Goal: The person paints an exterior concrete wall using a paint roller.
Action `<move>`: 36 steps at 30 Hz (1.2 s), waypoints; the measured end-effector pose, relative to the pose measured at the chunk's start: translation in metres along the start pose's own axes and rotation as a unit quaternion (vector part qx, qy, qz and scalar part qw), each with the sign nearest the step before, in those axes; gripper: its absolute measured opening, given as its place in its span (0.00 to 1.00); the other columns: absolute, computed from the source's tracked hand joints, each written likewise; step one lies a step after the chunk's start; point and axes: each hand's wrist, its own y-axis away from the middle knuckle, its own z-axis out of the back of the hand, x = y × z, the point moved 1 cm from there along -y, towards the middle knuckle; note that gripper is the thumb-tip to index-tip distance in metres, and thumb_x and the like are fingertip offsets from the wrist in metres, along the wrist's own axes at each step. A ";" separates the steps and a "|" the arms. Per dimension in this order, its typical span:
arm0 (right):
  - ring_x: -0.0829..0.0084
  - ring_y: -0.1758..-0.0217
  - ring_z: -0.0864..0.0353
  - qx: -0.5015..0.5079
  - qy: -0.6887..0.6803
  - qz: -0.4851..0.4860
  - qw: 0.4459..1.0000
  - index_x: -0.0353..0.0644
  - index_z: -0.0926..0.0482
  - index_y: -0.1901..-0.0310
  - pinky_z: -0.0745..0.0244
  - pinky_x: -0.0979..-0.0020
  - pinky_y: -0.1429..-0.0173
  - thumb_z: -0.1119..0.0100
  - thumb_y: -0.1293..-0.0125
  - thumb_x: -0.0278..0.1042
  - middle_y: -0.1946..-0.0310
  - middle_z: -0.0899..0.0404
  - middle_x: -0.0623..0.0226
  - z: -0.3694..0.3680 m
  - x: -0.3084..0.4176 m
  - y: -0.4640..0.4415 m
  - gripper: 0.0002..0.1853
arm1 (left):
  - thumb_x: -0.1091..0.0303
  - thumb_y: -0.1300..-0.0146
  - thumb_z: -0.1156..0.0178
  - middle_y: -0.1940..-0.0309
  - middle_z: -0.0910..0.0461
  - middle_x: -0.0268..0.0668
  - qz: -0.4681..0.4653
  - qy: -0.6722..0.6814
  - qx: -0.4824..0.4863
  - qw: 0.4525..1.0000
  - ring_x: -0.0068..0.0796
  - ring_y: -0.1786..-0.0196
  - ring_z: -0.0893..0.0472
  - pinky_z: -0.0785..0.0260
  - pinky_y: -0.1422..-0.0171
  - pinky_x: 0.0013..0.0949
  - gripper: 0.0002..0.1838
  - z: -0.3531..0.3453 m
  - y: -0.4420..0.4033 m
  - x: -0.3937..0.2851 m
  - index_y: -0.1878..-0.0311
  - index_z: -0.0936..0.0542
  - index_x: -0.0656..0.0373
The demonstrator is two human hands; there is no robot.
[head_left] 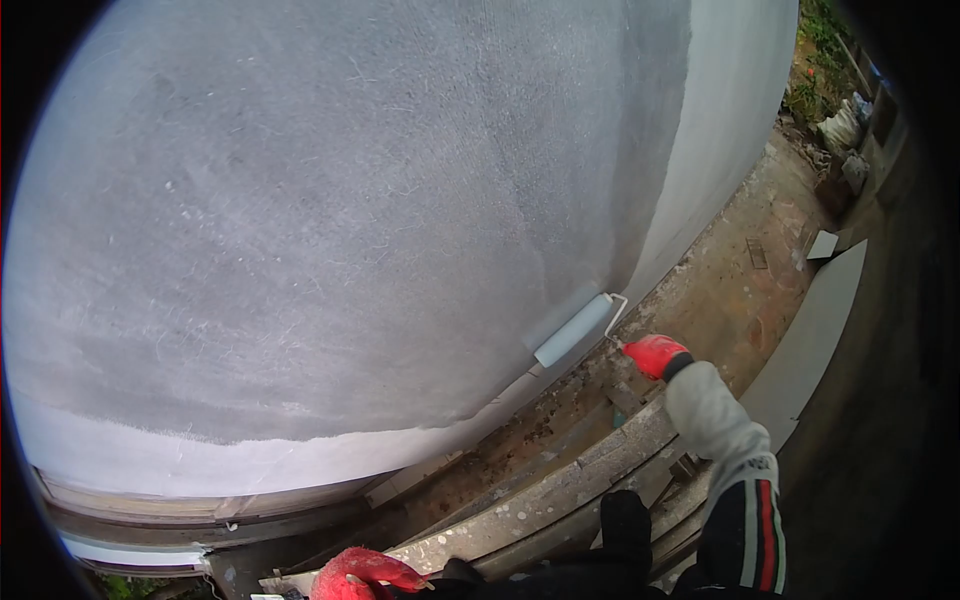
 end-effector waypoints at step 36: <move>0.78 0.84 0.32 -0.237 -0.458 0.061 0.855 0.41 0.26 0.65 0.38 0.72 0.79 0.51 0.33 0.39 0.83 0.32 0.73 0.102 0.144 0.308 0.11 | 0.52 0.26 0.58 0.77 0.24 0.46 -0.123 0.143 -0.098 0.977 0.35 0.79 0.24 0.27 0.67 0.34 0.25 0.028 0.033 0.007 0.65 0.28 0.68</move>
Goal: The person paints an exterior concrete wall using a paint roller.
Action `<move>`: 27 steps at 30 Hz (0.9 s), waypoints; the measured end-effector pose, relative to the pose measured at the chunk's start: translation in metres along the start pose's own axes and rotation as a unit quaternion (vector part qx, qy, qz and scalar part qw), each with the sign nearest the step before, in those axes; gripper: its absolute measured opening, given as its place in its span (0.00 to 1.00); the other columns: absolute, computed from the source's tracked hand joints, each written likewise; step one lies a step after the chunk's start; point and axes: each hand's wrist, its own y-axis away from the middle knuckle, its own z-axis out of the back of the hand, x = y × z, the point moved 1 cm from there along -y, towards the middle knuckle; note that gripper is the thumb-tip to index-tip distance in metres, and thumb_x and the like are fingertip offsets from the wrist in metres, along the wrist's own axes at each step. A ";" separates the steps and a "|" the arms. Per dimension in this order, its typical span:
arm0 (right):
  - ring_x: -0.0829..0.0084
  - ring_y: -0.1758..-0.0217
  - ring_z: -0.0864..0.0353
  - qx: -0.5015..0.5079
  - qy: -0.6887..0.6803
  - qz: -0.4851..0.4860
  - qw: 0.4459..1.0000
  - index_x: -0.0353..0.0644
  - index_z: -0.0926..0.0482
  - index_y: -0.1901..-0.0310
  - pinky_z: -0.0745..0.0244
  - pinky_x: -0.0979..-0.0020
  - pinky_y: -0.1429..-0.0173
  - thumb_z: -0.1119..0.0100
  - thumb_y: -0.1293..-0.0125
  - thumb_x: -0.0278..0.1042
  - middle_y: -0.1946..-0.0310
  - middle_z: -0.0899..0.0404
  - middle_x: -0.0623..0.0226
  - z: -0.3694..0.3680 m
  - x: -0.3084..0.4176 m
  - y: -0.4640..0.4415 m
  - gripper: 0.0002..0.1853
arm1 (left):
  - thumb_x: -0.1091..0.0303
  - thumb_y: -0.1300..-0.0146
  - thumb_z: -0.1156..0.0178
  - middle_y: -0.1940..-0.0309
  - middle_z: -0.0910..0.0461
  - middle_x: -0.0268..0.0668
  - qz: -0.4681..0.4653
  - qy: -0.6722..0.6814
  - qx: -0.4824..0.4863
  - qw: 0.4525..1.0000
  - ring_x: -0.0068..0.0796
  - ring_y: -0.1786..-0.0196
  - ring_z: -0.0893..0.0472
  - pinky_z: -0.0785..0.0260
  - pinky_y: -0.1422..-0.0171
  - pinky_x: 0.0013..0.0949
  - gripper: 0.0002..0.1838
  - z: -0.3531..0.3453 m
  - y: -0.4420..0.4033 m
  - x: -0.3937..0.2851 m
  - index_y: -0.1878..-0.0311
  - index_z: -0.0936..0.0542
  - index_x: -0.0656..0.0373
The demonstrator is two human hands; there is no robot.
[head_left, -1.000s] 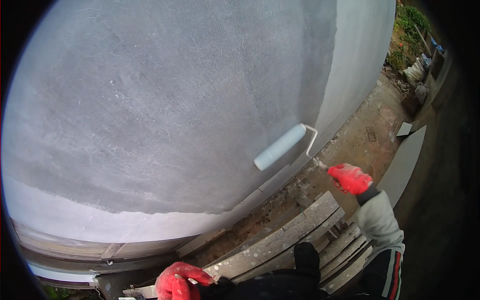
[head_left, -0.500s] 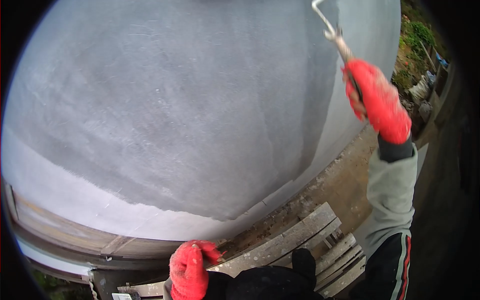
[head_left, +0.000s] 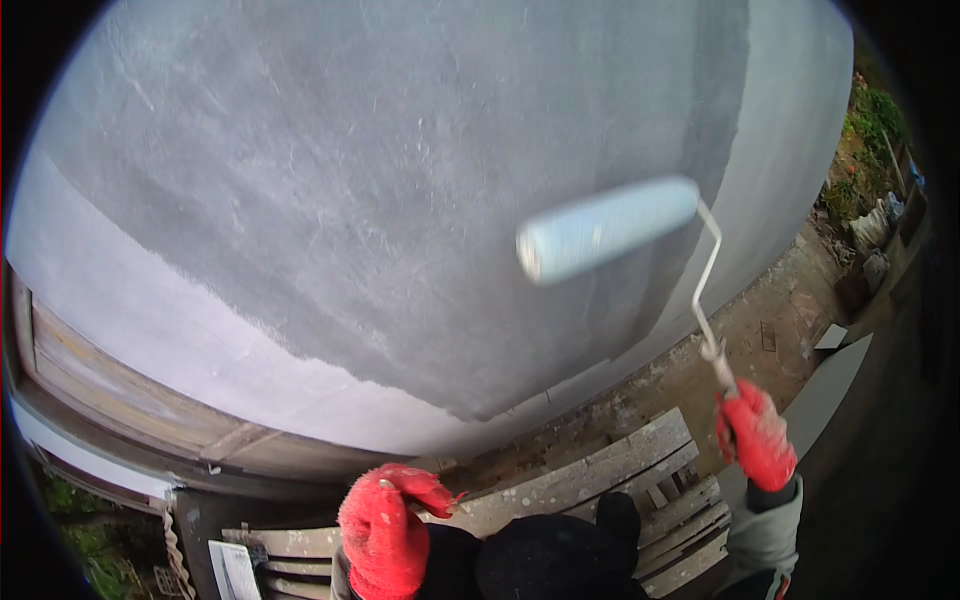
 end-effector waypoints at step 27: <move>0.56 0.69 0.19 0.320 0.462 0.062 0.825 0.40 0.21 0.68 0.26 0.56 0.62 0.51 0.35 0.43 0.74 0.21 0.52 -0.134 -0.208 -0.155 0.15 | 0.52 0.28 0.53 0.75 0.26 0.44 0.038 0.125 0.006 0.991 0.37 0.74 0.27 0.29 0.72 0.35 0.21 0.029 -0.007 -0.012 0.62 0.26 0.64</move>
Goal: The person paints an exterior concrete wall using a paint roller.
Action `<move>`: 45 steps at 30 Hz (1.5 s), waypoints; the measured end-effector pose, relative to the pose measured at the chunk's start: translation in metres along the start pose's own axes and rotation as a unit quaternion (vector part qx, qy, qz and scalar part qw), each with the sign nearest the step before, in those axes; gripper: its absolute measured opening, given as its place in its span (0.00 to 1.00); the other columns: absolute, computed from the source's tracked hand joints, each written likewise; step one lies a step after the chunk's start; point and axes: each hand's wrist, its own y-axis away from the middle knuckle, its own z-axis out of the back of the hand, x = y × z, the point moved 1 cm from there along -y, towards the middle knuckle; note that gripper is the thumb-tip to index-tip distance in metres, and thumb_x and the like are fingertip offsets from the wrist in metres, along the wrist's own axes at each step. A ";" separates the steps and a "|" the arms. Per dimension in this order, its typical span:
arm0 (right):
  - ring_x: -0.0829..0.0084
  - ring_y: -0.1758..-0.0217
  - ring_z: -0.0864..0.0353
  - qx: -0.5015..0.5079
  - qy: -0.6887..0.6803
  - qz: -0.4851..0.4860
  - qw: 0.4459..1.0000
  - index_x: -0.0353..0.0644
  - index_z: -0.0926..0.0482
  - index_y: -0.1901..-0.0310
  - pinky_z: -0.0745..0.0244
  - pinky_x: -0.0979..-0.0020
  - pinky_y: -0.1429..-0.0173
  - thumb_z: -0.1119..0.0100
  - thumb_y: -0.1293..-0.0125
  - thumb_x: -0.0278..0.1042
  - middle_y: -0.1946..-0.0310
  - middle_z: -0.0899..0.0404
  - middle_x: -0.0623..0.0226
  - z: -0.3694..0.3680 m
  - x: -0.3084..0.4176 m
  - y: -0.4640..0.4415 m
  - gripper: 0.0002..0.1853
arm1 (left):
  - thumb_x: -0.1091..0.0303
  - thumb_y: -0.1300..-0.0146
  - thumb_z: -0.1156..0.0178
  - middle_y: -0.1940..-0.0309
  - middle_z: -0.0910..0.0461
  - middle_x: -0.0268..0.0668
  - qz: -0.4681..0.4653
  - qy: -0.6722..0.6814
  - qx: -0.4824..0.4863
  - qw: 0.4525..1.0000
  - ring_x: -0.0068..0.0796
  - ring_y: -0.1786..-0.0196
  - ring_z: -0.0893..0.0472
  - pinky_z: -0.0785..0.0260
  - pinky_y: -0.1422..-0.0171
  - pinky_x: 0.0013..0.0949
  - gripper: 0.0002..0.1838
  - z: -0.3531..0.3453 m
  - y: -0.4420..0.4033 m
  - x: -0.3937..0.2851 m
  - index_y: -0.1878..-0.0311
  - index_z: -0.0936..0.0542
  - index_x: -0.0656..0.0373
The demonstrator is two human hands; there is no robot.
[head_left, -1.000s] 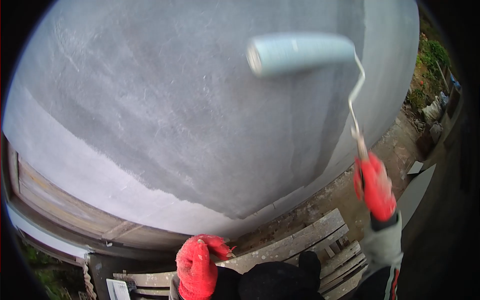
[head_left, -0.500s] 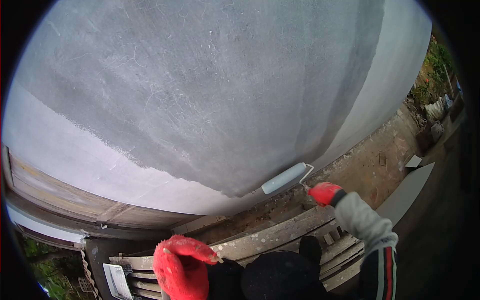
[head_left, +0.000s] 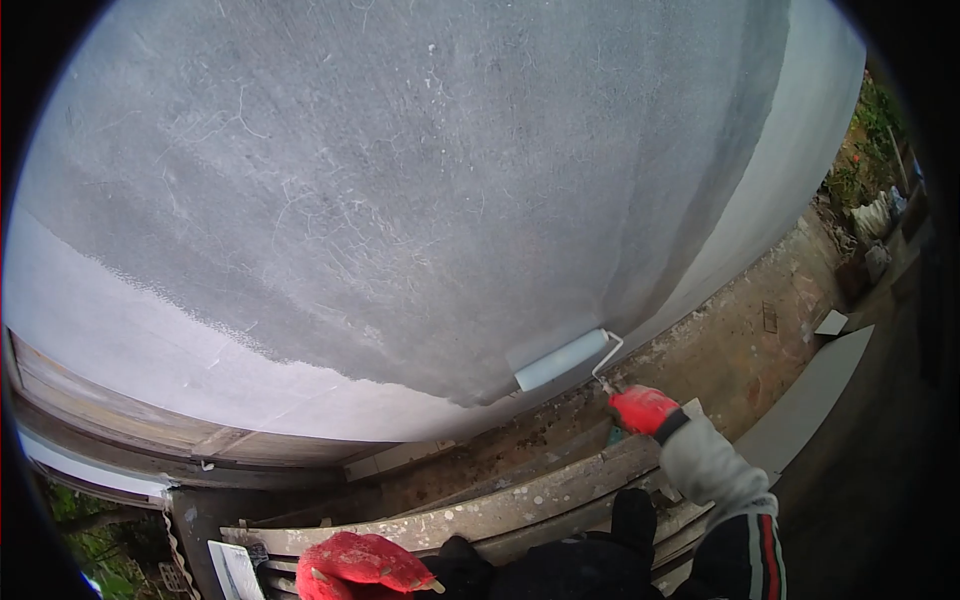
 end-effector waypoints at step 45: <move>0.54 0.59 0.17 0.040 0.063 -0.154 0.985 0.42 0.17 0.66 0.25 0.55 0.52 0.51 0.37 0.41 0.67 0.17 0.54 -0.003 -0.208 -0.064 0.15 | 0.51 0.27 0.56 0.73 0.22 0.42 0.093 -0.204 -0.028 0.974 0.32 0.72 0.23 0.29 0.65 0.31 0.22 -0.056 -0.054 0.085 0.58 0.25 0.64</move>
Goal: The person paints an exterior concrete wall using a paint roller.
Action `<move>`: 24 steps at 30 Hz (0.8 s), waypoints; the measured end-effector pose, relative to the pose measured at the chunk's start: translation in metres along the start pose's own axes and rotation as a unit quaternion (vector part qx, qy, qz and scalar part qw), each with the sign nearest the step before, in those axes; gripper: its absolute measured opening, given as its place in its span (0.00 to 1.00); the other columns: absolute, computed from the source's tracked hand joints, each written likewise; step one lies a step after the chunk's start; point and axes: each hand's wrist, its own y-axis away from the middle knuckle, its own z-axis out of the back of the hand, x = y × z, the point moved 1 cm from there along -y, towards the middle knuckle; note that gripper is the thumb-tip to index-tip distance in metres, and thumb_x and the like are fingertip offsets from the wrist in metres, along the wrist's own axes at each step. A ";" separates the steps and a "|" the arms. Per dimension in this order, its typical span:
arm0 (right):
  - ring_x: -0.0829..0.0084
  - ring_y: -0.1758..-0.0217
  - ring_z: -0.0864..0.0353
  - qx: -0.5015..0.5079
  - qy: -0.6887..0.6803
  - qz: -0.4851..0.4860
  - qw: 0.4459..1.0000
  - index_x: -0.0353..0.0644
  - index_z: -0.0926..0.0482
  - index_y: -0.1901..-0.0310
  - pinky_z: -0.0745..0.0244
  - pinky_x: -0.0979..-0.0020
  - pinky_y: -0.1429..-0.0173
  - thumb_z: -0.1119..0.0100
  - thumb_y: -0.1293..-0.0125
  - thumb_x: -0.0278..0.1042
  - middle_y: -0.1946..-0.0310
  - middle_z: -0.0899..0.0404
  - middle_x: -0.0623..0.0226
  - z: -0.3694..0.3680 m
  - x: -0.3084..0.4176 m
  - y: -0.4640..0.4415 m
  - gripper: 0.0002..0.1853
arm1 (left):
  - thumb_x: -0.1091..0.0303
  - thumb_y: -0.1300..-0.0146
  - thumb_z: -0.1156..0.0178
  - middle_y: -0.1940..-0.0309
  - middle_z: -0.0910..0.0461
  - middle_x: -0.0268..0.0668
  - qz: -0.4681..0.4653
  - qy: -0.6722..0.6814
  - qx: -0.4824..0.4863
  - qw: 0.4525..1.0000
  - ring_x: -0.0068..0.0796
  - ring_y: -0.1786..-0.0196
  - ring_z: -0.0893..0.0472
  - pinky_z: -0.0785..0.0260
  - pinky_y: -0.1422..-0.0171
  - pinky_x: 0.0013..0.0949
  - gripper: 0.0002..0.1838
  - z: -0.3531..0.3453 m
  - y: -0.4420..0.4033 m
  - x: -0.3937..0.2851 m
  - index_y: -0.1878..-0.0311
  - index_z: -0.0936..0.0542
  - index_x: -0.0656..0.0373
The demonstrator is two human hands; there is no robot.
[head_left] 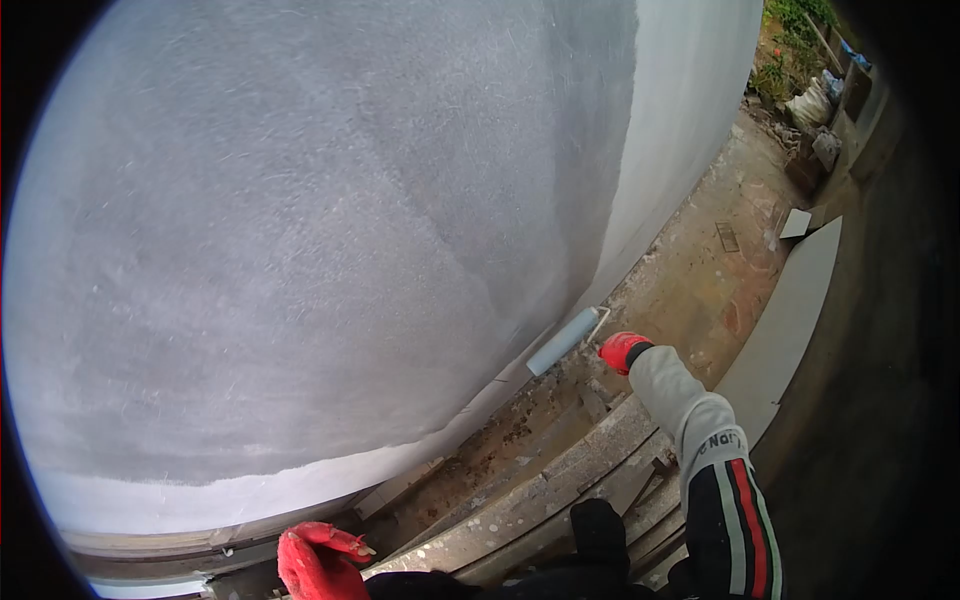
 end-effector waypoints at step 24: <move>0.59 0.66 0.19 0.002 -0.266 -0.122 0.956 0.41 0.18 0.70 0.28 0.57 0.56 0.54 0.35 0.58 0.73 0.18 0.59 0.012 0.004 0.009 0.27 | 0.56 0.26 0.54 0.71 0.21 0.40 0.086 -0.008 0.154 0.984 0.28 0.70 0.23 0.29 0.62 0.30 0.19 0.004 -0.037 0.034 0.62 0.24 0.64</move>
